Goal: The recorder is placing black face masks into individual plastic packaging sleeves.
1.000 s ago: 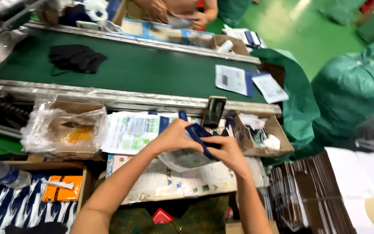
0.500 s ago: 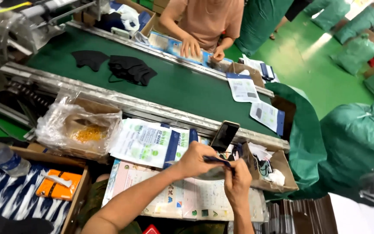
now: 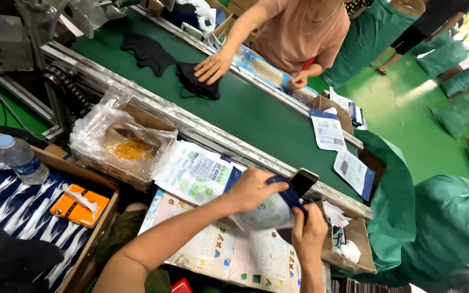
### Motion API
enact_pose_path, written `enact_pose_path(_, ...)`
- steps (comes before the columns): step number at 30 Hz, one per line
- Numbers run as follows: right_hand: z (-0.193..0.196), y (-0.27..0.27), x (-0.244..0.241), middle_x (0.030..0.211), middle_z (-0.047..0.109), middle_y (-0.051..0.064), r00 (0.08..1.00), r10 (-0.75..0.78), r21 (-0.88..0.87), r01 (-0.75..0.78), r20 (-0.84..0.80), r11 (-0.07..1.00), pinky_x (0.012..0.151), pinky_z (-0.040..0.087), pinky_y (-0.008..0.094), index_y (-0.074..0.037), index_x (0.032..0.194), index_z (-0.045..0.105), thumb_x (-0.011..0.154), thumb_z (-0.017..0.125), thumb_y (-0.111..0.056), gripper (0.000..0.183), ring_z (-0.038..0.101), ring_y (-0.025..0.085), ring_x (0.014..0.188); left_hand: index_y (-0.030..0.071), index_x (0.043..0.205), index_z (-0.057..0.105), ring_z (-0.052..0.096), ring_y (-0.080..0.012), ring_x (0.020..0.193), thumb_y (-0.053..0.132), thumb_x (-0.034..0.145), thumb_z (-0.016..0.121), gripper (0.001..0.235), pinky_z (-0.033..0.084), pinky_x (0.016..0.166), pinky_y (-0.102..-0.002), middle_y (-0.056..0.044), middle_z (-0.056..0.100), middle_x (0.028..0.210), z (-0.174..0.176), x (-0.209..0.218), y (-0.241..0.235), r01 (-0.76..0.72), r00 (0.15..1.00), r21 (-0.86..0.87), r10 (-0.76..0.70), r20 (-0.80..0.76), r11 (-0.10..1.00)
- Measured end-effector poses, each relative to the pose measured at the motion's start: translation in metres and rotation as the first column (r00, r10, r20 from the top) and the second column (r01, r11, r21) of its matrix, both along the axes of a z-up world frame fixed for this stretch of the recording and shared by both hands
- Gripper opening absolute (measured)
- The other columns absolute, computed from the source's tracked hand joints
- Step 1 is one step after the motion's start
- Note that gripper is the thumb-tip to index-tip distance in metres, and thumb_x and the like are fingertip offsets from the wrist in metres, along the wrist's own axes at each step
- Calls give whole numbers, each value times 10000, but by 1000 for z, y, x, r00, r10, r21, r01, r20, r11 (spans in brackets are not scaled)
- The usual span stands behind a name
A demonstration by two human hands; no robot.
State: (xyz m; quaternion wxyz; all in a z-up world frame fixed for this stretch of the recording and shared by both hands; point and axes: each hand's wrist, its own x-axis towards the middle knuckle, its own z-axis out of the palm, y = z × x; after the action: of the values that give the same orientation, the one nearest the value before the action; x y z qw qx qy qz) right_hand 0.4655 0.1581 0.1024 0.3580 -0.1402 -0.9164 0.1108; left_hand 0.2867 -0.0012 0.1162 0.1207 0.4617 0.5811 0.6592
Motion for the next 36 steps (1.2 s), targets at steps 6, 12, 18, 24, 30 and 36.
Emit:
enact_pose_path(6, -21, 103, -62, 727, 572, 177, 988, -137, -207, 149, 71, 967, 619, 454, 400, 36, 898, 604, 1006, 652, -190, 255, 536, 296, 620, 22, 1439, 541, 572, -387, 1223, 296, 772, 806, 769, 477, 1017, -436, -216, 616, 1325, 20, -40, -58, -420, 805, 325, 513, -298, 848)
enact_pose_path(12, -35, 154, -116, 1089, 672, 56, 978, -131, -834, -64, -161, 548, 689, 577, 334, -72, 1258, 594, 980, 574, -271, 343, 656, 170, 919, 108, 1459, 529, 551, -352, 1222, 197, 760, 843, 772, 422, 1077, -440, -133, 609, 1354, -57, -32, -94, -280, 922, -58, 251, -295, 958)
enact_pose_path(18, -46, 67, -156, 1142, 673, 184, 985, -155, -8, 156, 79, 988, 790, 548, 362, 3, 1279, 686, 880, 776, -94, 420, 653, 242, 1012, 94, 1469, 502, 412, -472, 1325, -2, 470, 808, 1050, 342, 1086, -546, -251, 445, 1465, -130, -52, -94, -355, 782, -399, 34, -623, 845)
enact_pose_path(24, -3, 6, -197, 1067, 745, 112, 995, 102, -265, -93, 20, 960, 810, 576, 295, -26, 1166, 727, 937, 733, -50, 230, 725, 165, 941, 26, 1324, 555, 566, -367, 1111, -131, 706, 623, 641, 488, 921, -457, -168, 601, 1142, -161, -85, -76, -223, 830, -620, -187, -526, 753)
enact_pose_path(30, 1, 7, -144, 1127, 723, 70, 977, 161, -448, -207, -138, 870, 937, 548, 253, 25, 1238, 697, 1093, 690, 5, 147, 679, 110, 1037, 16, 1414, 528, 646, -411, 1053, 23, 721, 692, 712, 524, 905, -477, -232, 682, 1126, -148, -117, -76, 125, 891, -452, -301, -341, 883)
enact_pose_path(36, -29, -6, -74, 1123, 722, 81, 970, 118, -598, -226, -214, 769, 924, 554, 245, 54, 1274, 642, 1072, 656, 21, 206, 686, 114, 1014, 49, 1405, 535, 681, -388, 1051, 68, 721, 715, 707, 550, 895, -445, -228, 690, 1181, -104, -112, -84, 107, 958, -429, -208, -195, 897)
